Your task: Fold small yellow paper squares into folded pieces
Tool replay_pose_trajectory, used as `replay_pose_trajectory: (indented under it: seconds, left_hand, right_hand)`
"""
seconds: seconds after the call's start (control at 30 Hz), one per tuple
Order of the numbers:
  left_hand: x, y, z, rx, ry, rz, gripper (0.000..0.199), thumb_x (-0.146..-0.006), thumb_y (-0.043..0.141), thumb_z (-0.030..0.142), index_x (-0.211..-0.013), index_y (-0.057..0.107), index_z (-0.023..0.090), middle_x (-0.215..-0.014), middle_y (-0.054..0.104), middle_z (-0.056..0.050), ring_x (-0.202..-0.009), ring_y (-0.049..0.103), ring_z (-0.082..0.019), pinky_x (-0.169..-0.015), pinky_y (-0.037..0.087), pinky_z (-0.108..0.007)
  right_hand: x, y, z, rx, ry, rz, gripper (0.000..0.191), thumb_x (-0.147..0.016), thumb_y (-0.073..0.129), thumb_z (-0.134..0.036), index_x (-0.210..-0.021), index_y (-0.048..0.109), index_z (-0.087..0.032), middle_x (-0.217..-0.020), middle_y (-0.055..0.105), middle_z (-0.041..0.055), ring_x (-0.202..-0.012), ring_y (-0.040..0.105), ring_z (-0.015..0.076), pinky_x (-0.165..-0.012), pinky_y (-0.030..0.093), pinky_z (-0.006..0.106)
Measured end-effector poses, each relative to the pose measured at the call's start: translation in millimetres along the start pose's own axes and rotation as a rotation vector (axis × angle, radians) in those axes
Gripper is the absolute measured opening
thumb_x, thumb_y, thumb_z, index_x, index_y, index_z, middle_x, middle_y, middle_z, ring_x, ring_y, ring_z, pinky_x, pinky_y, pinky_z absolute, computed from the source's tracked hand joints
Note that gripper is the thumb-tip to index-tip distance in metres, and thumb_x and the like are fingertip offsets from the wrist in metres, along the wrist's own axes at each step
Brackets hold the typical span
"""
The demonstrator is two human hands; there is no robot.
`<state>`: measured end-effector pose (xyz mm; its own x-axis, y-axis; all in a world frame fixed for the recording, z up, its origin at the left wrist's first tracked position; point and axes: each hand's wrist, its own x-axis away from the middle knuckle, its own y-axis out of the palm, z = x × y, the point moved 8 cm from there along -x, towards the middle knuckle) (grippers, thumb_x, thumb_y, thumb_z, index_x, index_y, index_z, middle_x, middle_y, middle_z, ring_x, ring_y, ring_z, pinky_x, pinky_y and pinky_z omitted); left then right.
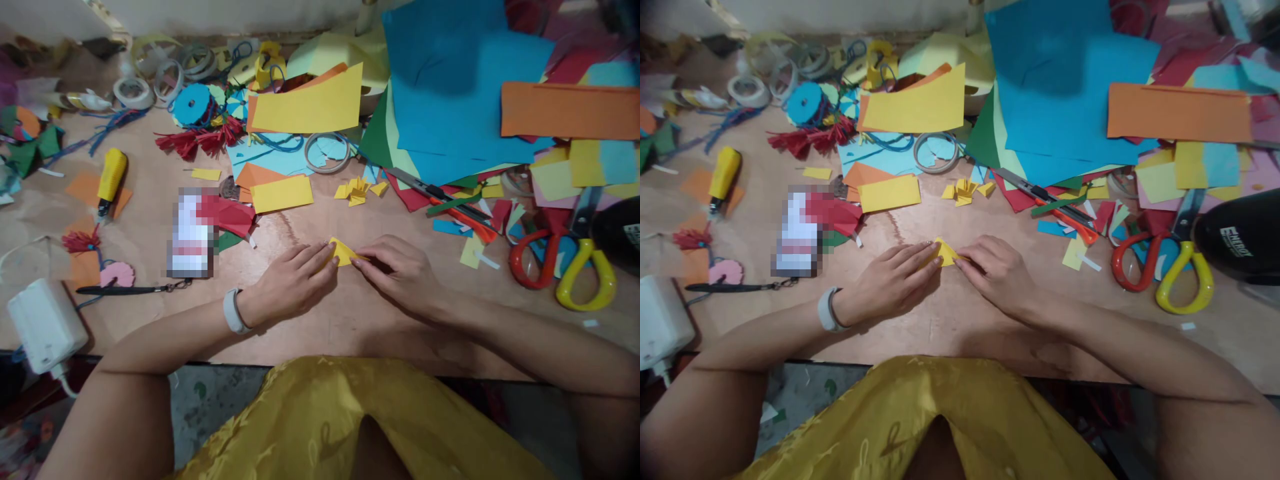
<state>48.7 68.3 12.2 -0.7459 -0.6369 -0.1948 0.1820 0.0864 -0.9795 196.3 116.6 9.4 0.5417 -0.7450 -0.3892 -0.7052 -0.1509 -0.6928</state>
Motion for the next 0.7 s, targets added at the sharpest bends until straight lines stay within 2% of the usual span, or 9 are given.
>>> replay_pose_trajectory:
  seconds: [0.13, 0.37, 0.57, 0.7]
  left_hand:
    - [0.1, 1.5, 1.1, -0.022, 0.012, -0.020, 0.035, -0.103, 0.052, 0.028, -0.132, 0.057, 0.009, -0.147, 0.057, -0.021, -0.130, 0.060, -0.031, -0.101, 0.053, -0.044]
    - [-1.7, 0.0, 0.6, -0.009, 0.011, -0.011, 0.033, -0.103, 0.051, 0.029, -0.130, 0.058, 0.009, -0.146, 0.058, -0.019, -0.127, 0.061, -0.031, -0.098, 0.054, -0.043]
    - [-2.3, 1.3, -4.0, 0.029, -0.035, 0.030, 0.039, -0.103, 0.051, 0.027, -0.137, 0.053, 0.007, -0.142, 0.062, -0.017, -0.124, 0.063, -0.029, -0.097, 0.054, -0.041]
    - [-2.6, 2.4, -5.2, 0.058, -0.024, 0.029, 0.042, -0.103, 0.051, 0.027, -0.140, 0.051, 0.007, -0.142, 0.062, -0.018, -0.124, 0.063, -0.029, -0.098, 0.054, -0.042]
  right_hand:
    - [5.7, 0.8, -12.8, 0.122, -0.158, 0.018, 0.010, -0.094, 0.066, -0.017, -0.102, 0.072, -0.019, -0.090, 0.075, 0.0089, -0.079, 0.067, 0.0223, -0.070, 0.054, 0.038]
    - [5.2, -4.4, -26.0, 0.181, -0.273, 0.055, 0.008, -0.089, 0.071, -0.012, -0.095, 0.071, -0.018, -0.086, 0.074, 0.0068, -0.075, 0.065, 0.0195, -0.066, 0.050, 0.035]
    - [6.3, -1.7, -34.7, 0.208, -0.463, 0.089, 0.018, -0.087, 0.072, -0.008, -0.101, 0.067, -0.017, -0.098, 0.078, 0.0096, -0.086, 0.070, 0.0211, -0.068, 0.052, 0.034]
    - [7.2, 1.6, -36.0, 0.219, -0.499, 0.071, 0.017, -0.090, 0.069, -0.007, -0.104, 0.066, -0.016, -0.101, 0.079, 0.0094, -0.089, 0.071, 0.0214, -0.068, 0.053, 0.034]
